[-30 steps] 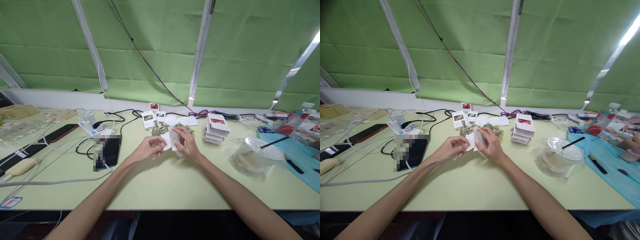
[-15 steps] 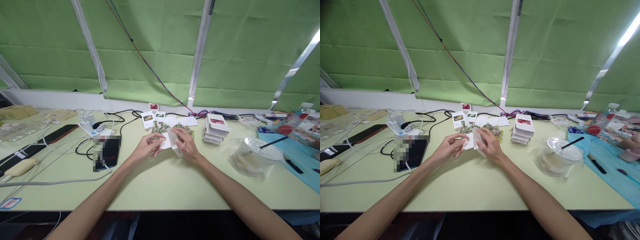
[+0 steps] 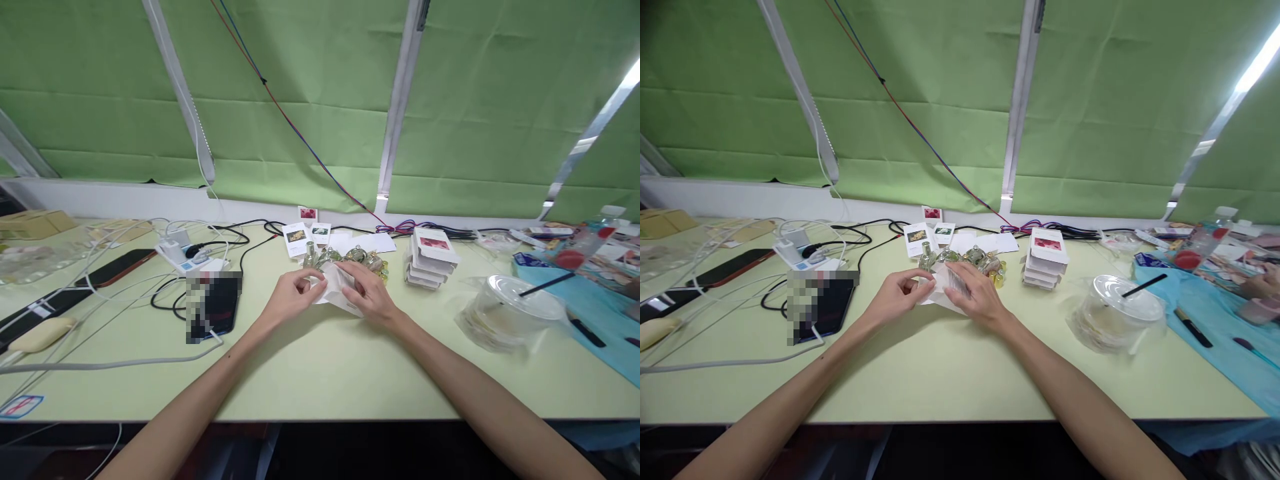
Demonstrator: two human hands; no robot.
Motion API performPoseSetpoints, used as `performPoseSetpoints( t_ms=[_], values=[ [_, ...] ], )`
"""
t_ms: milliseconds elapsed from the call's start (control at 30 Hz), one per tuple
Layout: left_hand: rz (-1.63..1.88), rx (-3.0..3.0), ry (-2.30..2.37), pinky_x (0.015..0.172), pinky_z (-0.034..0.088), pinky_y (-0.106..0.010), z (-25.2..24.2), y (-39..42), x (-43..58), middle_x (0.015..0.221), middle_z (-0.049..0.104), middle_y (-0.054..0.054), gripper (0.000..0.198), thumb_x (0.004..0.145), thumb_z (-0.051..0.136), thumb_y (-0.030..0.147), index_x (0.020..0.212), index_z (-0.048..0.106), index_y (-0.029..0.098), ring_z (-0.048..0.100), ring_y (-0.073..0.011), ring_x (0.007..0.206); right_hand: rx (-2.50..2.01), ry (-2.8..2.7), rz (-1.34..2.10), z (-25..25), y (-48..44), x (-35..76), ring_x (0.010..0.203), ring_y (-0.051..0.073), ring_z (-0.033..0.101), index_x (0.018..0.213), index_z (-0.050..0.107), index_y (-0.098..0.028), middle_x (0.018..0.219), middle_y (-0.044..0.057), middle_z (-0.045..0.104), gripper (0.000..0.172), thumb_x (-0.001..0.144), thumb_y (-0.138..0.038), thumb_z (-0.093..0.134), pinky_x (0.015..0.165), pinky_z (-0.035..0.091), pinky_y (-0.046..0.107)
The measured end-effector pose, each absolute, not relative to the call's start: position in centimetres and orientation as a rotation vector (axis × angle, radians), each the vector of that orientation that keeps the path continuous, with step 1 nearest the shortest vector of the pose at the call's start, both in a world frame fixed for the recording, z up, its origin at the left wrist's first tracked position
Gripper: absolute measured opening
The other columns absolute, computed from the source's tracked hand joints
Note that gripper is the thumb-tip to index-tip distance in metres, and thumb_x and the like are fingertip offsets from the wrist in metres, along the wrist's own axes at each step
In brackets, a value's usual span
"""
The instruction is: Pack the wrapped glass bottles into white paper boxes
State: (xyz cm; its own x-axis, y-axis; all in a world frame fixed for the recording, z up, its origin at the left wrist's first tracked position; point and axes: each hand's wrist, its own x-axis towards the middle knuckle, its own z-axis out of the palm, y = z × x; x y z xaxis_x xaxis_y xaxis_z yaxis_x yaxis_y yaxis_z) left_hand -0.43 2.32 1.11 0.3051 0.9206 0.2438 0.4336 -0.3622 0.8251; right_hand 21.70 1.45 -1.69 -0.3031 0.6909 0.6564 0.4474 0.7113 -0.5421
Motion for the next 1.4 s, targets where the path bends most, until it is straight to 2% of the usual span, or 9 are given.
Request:
performPoseSetpoints(
  t_ms=[133, 333, 533, 767, 933, 1033, 1133, 1300, 1400],
  values=[
    [0.875, 2.054, 1.247, 0.048, 0.022, -0.023, 1.1, 2.3, -0.5, 0.048, 0.034, 0.007, 0.032, 0.083, 0.066, 0.046, 0.085, 0.075, 0.016, 0.028, -0.0092, 0.047, -0.909, -1.931, 0.315, -1.9, 1.5, 21.6, 0.117, 0.026, 0.066, 0.135, 0.063, -0.024, 0.133, 0.009, 0.068, 0.044, 0.103, -0.048, 0.044, 0.095, 0.054, 0.042],
    [0.716, 2.191, 1.23, 0.049, 0.025, -0.024, 0.7, 2.1, -0.4, 0.046, 0.042, 0.005, 0.021, 0.081, 0.063, 0.032, 0.072, 0.075, 0.017, 0.034, -0.0106, 0.046, -0.963, -1.86, 0.263, -2.0, 1.5, 21.1, 0.105, 0.025, 0.071, 0.117, 0.073, -0.02, 0.114, 0.01, 0.076, 0.046, 0.106, -0.046, 0.037, 0.09, 0.055, 0.04],
    [0.675, 2.347, 1.348, 0.054, 0.028, -0.025, 0.7, 2.4, -0.8, 0.049, 0.046, 0.005, 0.018, 0.079, 0.062, 0.028, 0.084, 0.078, 0.019, 0.04, -0.0119, 0.049, -0.951, -1.777, 0.153, -2.0, 1.6, 20.9, 0.09, 0.023, 0.072, 0.1, 0.073, -0.019, 0.096, 0.009, 0.077, 0.046, 0.107, -0.042, 0.033, 0.079, 0.054, 0.035],
    [0.621, 2.325, 1.371, 0.062, 0.037, -0.026, 0.4, 2.9, -1.3, 0.061, 0.062, 0.0, 0.019, 0.082, 0.058, 0.026, 0.088, 0.075, 0.018, 0.054, -0.015, 0.06, -0.921, -1.738, -0.015, -0.8, 1.9, 20.7, 0.076, 0.021, 0.068, 0.095, 0.069, -0.019, 0.087, 0.008, 0.075, 0.036, 0.106, -0.035, 0.039, 0.071, 0.049, 0.032],
    [0.482, 2.252, 1.332, 0.06, 0.038, -0.025, 0.4, 3.3, -1.9, 0.063, 0.063, 0.0, 0.014, 0.078, 0.063, 0.031, 0.078, 0.068, 0.018, 0.055, -0.0151, 0.06, -1.031, -1.719, -0.025, 1.3, 2.9, 20.8, 0.062, 0.017, 0.057, 0.095, 0.069, -0.02, 0.086, 0.005, 0.073, 0.03, 0.103, -0.035, 0.044, 0.066, 0.043, 0.031],
    [0.372, 2.188, 1.29, 0.057, 0.037, -0.024, 0.4, 3.6, -2.3, 0.063, 0.063, 0.0, 0.016, 0.073, 0.066, 0.035, 0.073, 0.065, 0.018, 0.055, -0.0152, 0.059, -1.089, -1.709, -0.02, 2.6, 4.3, 21.2, 0.064, 0.016, 0.059, 0.094, 0.069, -0.02, 0.092, 0.005, 0.075, 0.028, 0.101, -0.035, 0.046, 0.067, 0.043, 0.03],
    [0.347, 2.161, 1.291, 0.055, 0.036, -0.024, 0.4, 3.8, -2.6, 0.061, 0.063, 0.001, 0.019, 0.072, 0.066, 0.037, 0.077, 0.064, 0.019, 0.053, -0.0147, 0.056, -1.222, -1.756, -0.041, 4.3, 6.1, 21.9, 0.076, 0.019, 0.065, 0.095, 0.07, -0.019, 0.096, 0.006, 0.076, 0.029, 0.1, -0.035, 0.046, 0.073, 0.046, 0.03],
    [0.27, 2.028, 1.191, 0.052, 0.036, -0.023, 0.6, 3.5, -2.7, 0.061, 0.065, 0.001, 0.023, 0.07, 0.065, 0.036, 0.085, 0.06, 0.019, 0.051, -0.0134, 0.052, -1.708, -1.879, -0.089, 7.3, 9.6, 23.3, 0.109, 0.027, 0.066, 0.12, 0.066, -0.018, 0.116, 0.009, 0.074, 0.032, 0.097, -0.031, 0.049, 0.089, 0.048, 0.036],
    [0.259, 1.993, 1.158, 0.05, 0.035, -0.022, 0.8, 3.3, -2.6, 0.06, 0.062, 0.002, 0.022, 0.068, 0.064, 0.033, 0.083, 0.06, 0.019, 0.049, -0.0124, 0.051, -1.826, -1.882, -0.046, 8.0, 11.7, 23.9, 0.114, 0.031, 0.065, 0.123, 0.065, -0.017, 0.12, 0.014, 0.072, 0.033, 0.094, -0.025, 0.054, 0.092, 0.05, 0.039]
  ],
)
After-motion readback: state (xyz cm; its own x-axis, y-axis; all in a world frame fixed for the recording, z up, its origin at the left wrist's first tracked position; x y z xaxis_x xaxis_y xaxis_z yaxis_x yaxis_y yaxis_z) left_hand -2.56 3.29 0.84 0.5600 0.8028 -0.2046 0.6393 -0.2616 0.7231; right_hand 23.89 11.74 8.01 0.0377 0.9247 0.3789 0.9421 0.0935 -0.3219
